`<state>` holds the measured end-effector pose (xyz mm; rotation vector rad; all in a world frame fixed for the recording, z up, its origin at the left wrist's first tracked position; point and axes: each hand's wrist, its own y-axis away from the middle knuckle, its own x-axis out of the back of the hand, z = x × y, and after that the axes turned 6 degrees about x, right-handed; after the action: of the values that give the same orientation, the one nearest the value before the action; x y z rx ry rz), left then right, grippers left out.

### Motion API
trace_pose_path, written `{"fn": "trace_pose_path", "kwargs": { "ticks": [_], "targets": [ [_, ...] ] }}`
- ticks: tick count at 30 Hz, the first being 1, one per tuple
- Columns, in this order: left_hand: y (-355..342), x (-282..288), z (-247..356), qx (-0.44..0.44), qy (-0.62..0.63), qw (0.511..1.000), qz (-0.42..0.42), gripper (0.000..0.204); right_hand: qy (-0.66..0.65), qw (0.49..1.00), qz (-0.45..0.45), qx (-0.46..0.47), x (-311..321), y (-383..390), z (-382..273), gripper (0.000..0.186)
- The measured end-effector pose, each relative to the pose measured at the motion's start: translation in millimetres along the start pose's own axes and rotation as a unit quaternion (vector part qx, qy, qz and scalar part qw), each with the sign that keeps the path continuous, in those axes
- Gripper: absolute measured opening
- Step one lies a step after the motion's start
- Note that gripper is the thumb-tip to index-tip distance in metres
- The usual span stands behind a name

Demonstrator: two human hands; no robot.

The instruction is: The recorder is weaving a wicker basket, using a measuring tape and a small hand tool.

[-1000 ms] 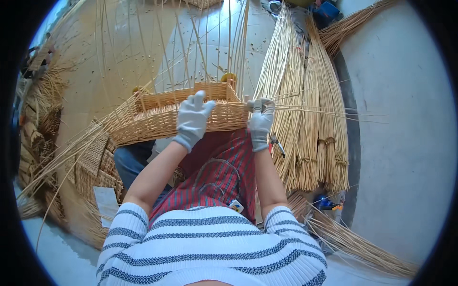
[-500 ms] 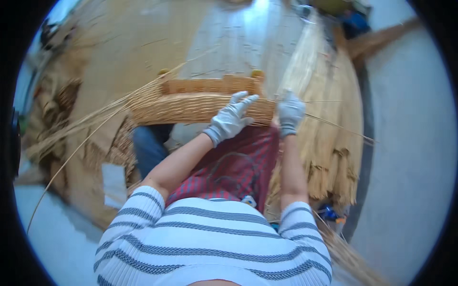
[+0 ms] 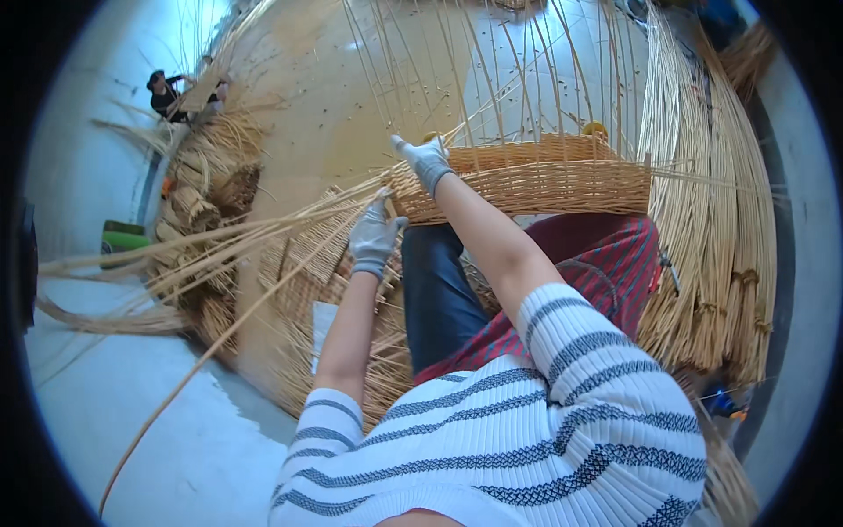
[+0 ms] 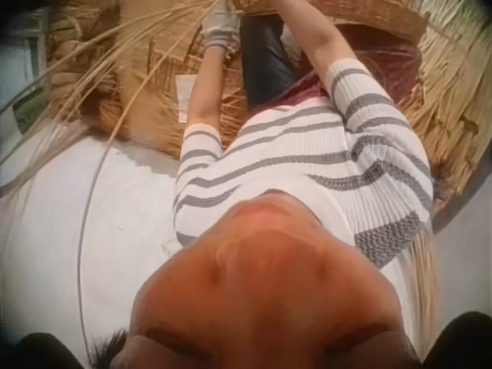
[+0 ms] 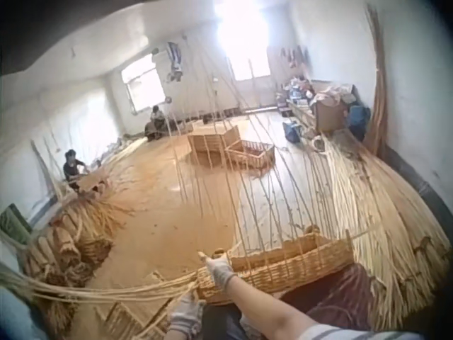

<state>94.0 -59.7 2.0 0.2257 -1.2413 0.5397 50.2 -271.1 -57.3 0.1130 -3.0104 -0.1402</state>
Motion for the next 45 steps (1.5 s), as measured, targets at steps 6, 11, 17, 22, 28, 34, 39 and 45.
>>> {"fn": "trace_pose_path", "kwargs": {
  "ticks": [6,11,17,22,28,34,39,45],
  "targets": [
    [25,-26,-72,0.066,0.035,0.997,-0.032,0.064,0.103,0.991,0.084,-0.023,-43,73,4,0.087],
    [23,-28,-78,0.075,0.084,0.991,-0.067,0.066,0.082,0.993,0.075,-0.028,-29,88,-21,0.114],
    [28,-29,-78,0.066,0.096,0.993,-0.025,0.067,-0.295,0.940,-0.029,0.166,-27,95,-39,0.020],
    [22,-28,-65,0.104,0.096,0.986,-0.087,0.066,-0.234,0.944,-0.223,0.065,1,77,-57,0.038],
    [32,-19,-60,0.081,0.042,0.996,-0.013,0.054,-0.373,0.881,-0.077,0.281,8,113,-128,0.037],
    [26,-18,-67,0.047,0.098,0.994,-0.016,0.052,-0.241,0.934,-0.175,0.198,32,87,-34,0.032],
    [24,9,-37,0.059,0.066,0.995,-0.042,0.053,-0.315,0.936,-0.157,0.001,132,110,0,0.026],
    [44,-18,-6,-0.001,0.081,0.995,0.053,0.036,-0.236,0.969,-0.052,-0.047,178,100,13,0.012]
  ]
}}
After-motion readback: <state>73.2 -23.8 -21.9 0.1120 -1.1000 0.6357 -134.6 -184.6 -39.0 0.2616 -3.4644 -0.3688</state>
